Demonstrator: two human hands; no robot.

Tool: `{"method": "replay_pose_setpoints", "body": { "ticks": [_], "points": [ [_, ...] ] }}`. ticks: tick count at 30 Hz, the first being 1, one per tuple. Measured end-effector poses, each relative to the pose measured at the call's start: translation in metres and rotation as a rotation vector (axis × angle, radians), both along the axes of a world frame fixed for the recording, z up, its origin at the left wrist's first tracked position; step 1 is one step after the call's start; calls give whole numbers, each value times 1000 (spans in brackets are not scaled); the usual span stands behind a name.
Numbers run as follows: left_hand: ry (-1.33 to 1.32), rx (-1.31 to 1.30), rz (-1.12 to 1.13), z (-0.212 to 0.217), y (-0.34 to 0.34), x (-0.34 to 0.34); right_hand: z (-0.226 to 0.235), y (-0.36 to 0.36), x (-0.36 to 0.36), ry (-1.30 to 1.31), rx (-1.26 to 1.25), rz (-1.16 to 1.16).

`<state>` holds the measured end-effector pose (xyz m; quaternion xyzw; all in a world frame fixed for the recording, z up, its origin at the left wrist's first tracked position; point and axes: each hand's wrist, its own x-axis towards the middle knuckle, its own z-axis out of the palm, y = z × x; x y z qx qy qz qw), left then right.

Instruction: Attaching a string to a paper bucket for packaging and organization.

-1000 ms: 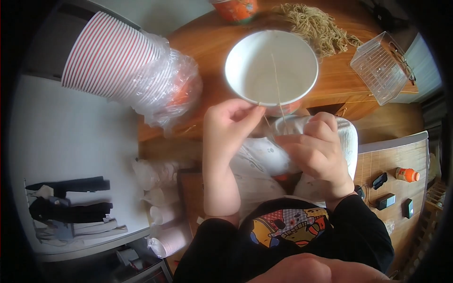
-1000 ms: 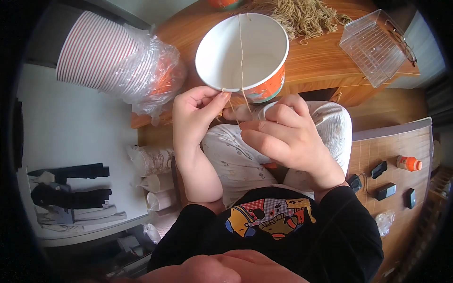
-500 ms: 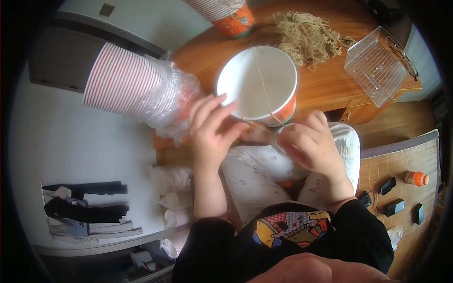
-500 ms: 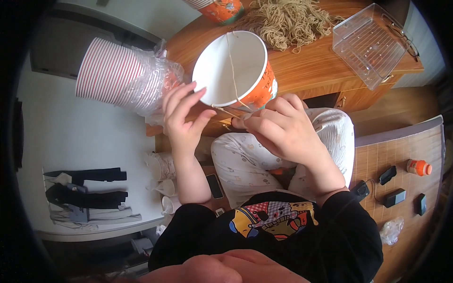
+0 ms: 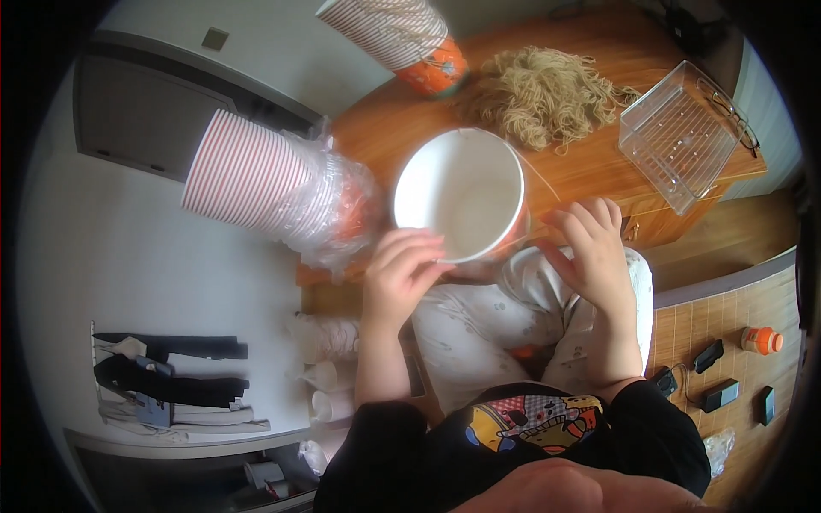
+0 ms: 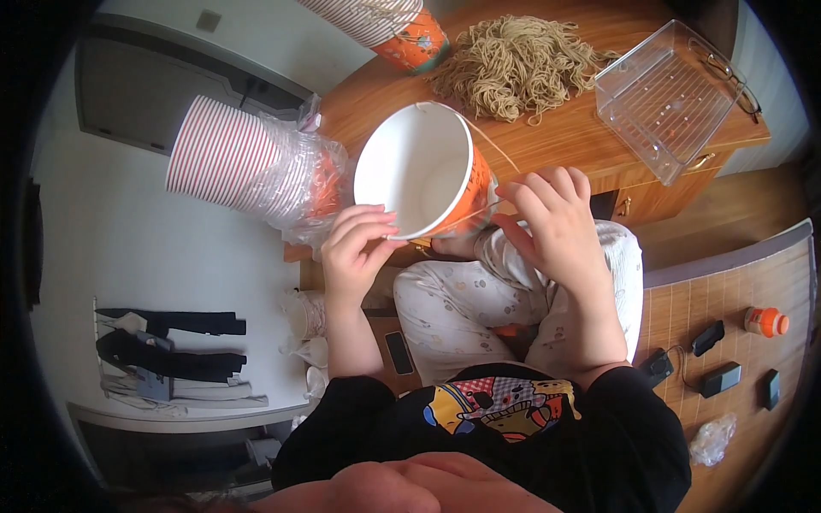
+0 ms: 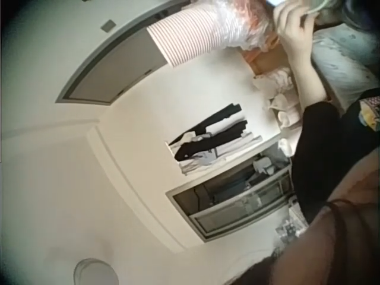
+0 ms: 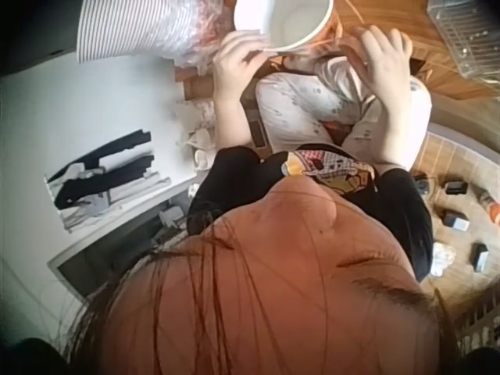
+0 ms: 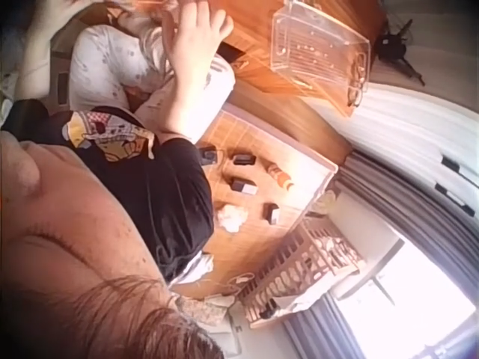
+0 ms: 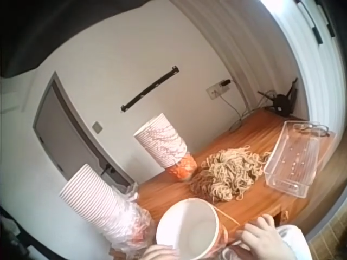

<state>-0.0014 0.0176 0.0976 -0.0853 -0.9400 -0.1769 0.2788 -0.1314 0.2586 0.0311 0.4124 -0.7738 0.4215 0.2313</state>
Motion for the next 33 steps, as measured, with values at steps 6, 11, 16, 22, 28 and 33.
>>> {"method": "replay_pose_setpoints", "body": {
  "ticks": [6,11,16,22,28,33],
  "points": [
    [102,-87,-78,20,4,14,-8,4,-11,-65,25,11],
    [94,-299,2,71,-16,2,-19,-4,-17,-104,-36,50],
    [186,-649,55,165,-56,-66,-43,-22,-26,-113,-47,-24],
    [382,-863,271,284,-69,-191,-54,-33,-30,-80,-31,-113],
    [277,-813,330,298,-64,-290,-58,-30,-30,-112,-2,-106],
    [228,-920,304,292,-71,-325,-55,-29,-29,-124,-10,-92]
  ]
}}
